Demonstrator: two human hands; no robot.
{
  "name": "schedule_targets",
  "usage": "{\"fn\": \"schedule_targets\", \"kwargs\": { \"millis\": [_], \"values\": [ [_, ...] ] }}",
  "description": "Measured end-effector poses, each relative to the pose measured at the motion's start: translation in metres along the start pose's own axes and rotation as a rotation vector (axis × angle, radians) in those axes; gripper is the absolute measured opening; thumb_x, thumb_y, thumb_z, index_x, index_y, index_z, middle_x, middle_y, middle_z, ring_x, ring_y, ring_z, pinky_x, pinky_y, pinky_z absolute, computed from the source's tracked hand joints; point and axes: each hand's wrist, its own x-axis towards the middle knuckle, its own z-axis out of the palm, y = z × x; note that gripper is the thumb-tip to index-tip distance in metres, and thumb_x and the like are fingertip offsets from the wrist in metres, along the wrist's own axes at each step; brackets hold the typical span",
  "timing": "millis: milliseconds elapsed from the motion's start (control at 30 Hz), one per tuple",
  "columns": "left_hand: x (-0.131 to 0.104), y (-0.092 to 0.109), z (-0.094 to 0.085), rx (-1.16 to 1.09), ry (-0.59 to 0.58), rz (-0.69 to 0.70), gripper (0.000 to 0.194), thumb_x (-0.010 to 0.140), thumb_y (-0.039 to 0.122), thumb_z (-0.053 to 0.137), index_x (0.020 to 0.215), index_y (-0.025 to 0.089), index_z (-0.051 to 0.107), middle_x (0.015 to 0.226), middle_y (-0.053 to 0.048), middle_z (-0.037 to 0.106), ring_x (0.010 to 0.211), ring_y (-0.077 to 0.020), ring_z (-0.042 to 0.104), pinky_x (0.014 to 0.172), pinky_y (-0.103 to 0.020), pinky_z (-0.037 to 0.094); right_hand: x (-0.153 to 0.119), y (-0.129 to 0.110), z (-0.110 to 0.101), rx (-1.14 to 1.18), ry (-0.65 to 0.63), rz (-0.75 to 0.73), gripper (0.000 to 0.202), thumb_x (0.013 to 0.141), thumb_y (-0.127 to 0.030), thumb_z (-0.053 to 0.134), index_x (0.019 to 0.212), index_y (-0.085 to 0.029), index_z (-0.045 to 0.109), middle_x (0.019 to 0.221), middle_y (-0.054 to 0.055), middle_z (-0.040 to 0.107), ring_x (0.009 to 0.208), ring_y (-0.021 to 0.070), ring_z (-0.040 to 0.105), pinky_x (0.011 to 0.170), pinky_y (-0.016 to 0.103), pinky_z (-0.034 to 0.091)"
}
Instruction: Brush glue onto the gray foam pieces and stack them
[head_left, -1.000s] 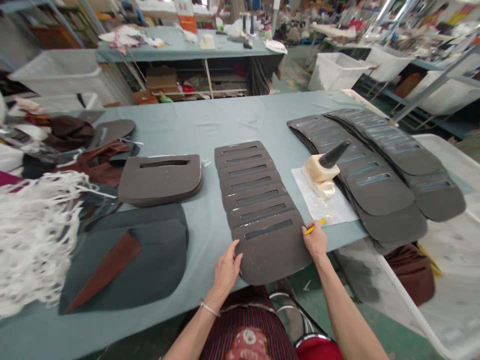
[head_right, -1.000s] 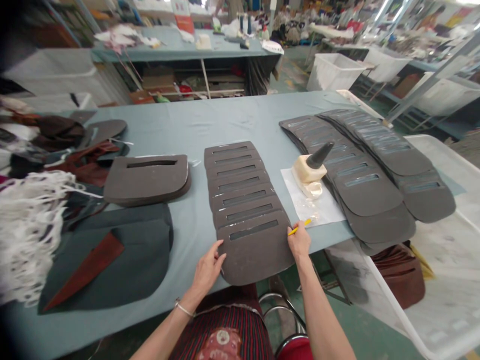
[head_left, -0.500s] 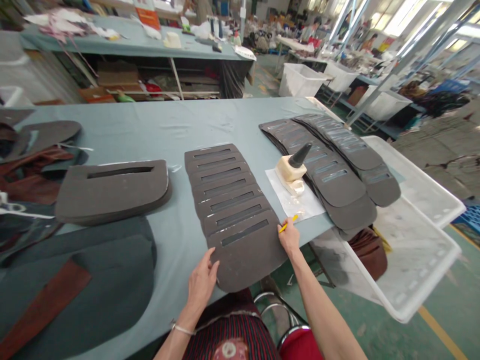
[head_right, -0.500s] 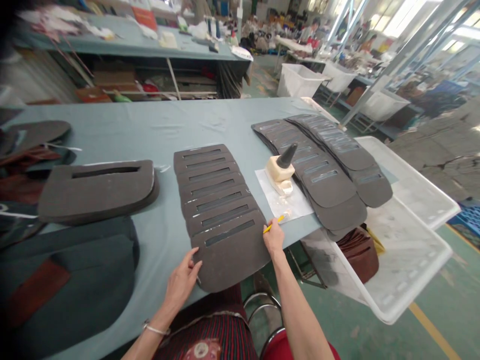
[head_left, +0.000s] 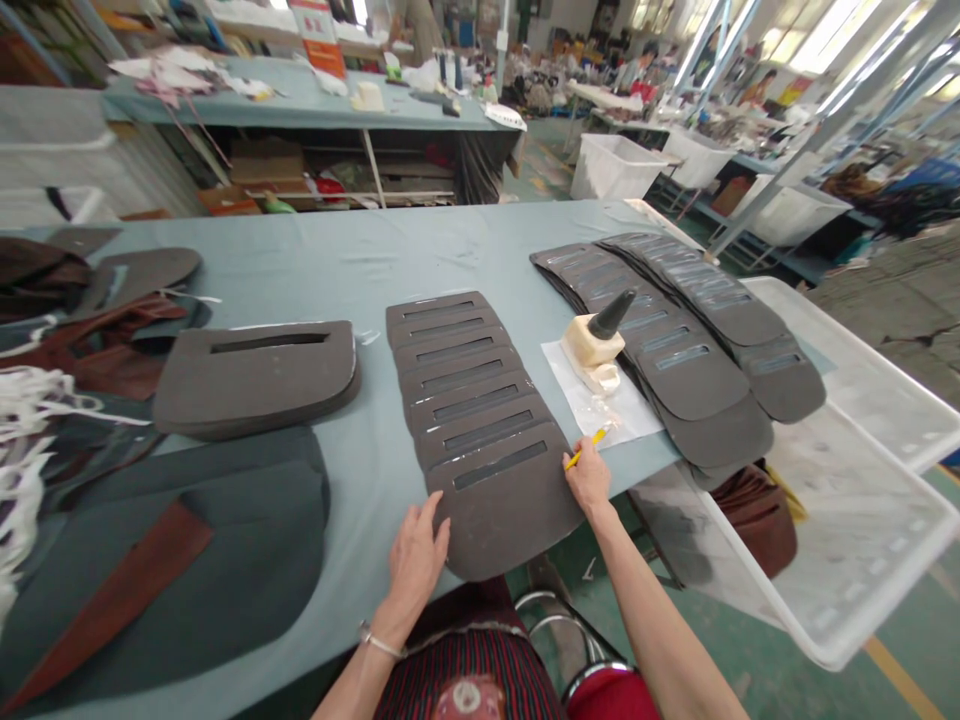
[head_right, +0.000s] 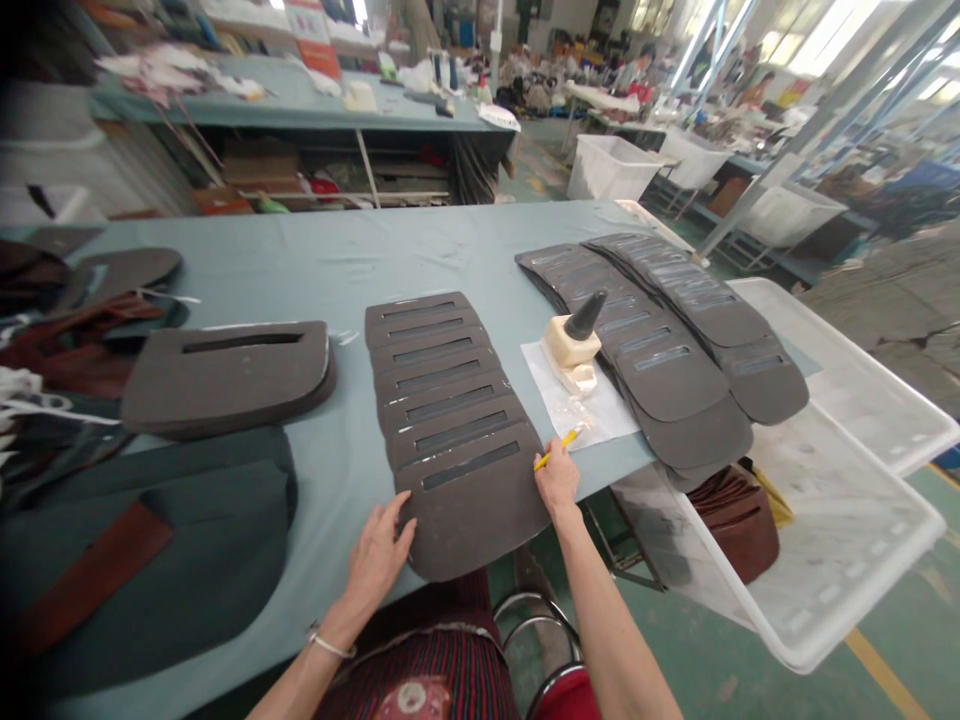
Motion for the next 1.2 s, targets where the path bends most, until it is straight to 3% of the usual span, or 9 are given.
{"fn": "schedule_targets", "kwargs": {
  "millis": [200,400,500,633,800,900,1067,1133,1200],
  "values": [
    [-0.001,0.000,0.002,-0.017,0.062,0.022,0.041,0.088,0.032,0.041,0.127,0.025,0.046,0.096,-0.005,0.049,0.083,-0.0172,0.055,0.074,-0.032,0.049,0.000,0.000,-0.009,-0.040,0.040,-0.005,0.028,0.081,-0.036,0.061,0.101,-0.019,0.049,0.088,0.004,0.059,0.077,0.0169,0.056,0.059,0.024,0.029],
    [-0.004,-0.001,-0.001,-0.009,0.175,0.136,0.045,0.084,0.034,0.050,0.126,0.019,0.044,0.117,-0.011,0.049,0.111,-0.0249,0.048,0.094,-0.043,0.043,-0.011,-0.015,-0.047,0.088,0.141,-0.119,0.036,0.092,-0.044,0.041,0.116,-0.020,0.055,0.091,0.009,0.062,0.080,0.0196,0.058,0.065,0.027,0.038],
    [-0.008,-0.004,-0.002,0.056,0.132,0.230,0.046,0.081,0.033,0.054,0.124,0.019,0.046,0.127,-0.012,0.049,0.119,-0.0276,0.044,0.097,-0.046,0.039,-0.028,-0.040,-0.063,0.368,0.128,-0.278,0.036,0.092,-0.042,0.041,0.113,-0.019,0.058,0.099,0.010,0.062,0.087,0.0195,0.059,0.074,0.029,0.042],
    [-0.012,-0.006,-0.003,0.110,0.104,0.266,0.044,0.080,0.033,0.055,0.122,0.020,0.048,0.130,-0.012,0.050,0.122,-0.0275,0.043,0.098,-0.046,0.037,-0.059,-0.092,-0.059,0.761,-0.074,-0.413,0.025,0.089,-0.037,0.046,0.091,-0.019,0.063,0.091,0.005,0.065,0.082,0.0157,0.061,0.076,0.025,0.045],
    [-0.012,-0.004,-0.003,0.135,0.095,0.243,0.046,0.081,0.034,0.055,0.123,0.019,0.048,0.131,-0.011,0.050,0.123,-0.0269,0.042,0.100,-0.045,0.035,-0.083,-0.138,-0.033,0.788,-0.244,-0.508,0.019,0.086,-0.034,0.049,0.086,-0.021,0.063,0.082,0.000,0.066,0.074,0.0134,0.060,0.071,0.022,0.043],
    [-0.012,-0.003,-0.003,0.139,0.097,0.232,0.045,0.081,0.034,0.054,0.123,0.020,0.048,0.132,-0.012,0.050,0.123,-0.0268,0.043,0.100,-0.045,0.034,-0.065,-0.117,-0.028,0.708,-0.228,-0.458,0.019,0.084,-0.035,0.049,0.083,-0.022,0.063,0.077,-0.001,0.065,0.068,0.0130,0.058,0.067,0.022,0.042],
    [-0.012,-0.003,-0.003,0.133,0.098,0.227,0.046,0.080,0.035,0.055,0.124,0.020,0.048,0.132,-0.013,0.051,0.122,-0.0276,0.043,0.099,-0.046,0.035,-0.005,-0.039,-0.042,0.482,-0.022,-0.155,0.027,0.082,-0.042,0.048,0.081,-0.020,0.064,0.067,0.001,0.063,0.059,0.0147,0.055,0.059,0.023,0.039],
    [-0.012,-0.002,-0.003,0.134,0.098,0.224,0.046,0.080,0.036,0.055,0.123,0.020,0.048,0.132,-0.013,0.051,0.122,-0.0276,0.043,0.100,-0.046,0.034,0.004,-0.028,-0.047,0.401,0.028,-0.145,0.028,0.082,-0.042,0.047,0.081,-0.020,0.065,0.066,0.001,0.063,0.060,0.0150,0.055,0.059,0.024,0.038],
    [-0.012,-0.001,-0.003,0.135,0.098,0.218,0.046,0.080,0.036,0.055,0.123,0.020,0.048,0.132,-0.012,0.051,0.122,-0.0275,0.043,0.100,-0.046,0.034,-0.002,-0.037,-0.050,0.383,0.068,-0.201,0.026,0.083,-0.039,0.046,0.080,-0.020,0.064,0.070,0.002,0.064,0.063,0.0148,0.056,0.062,0.023,0.037]
  ]
}}
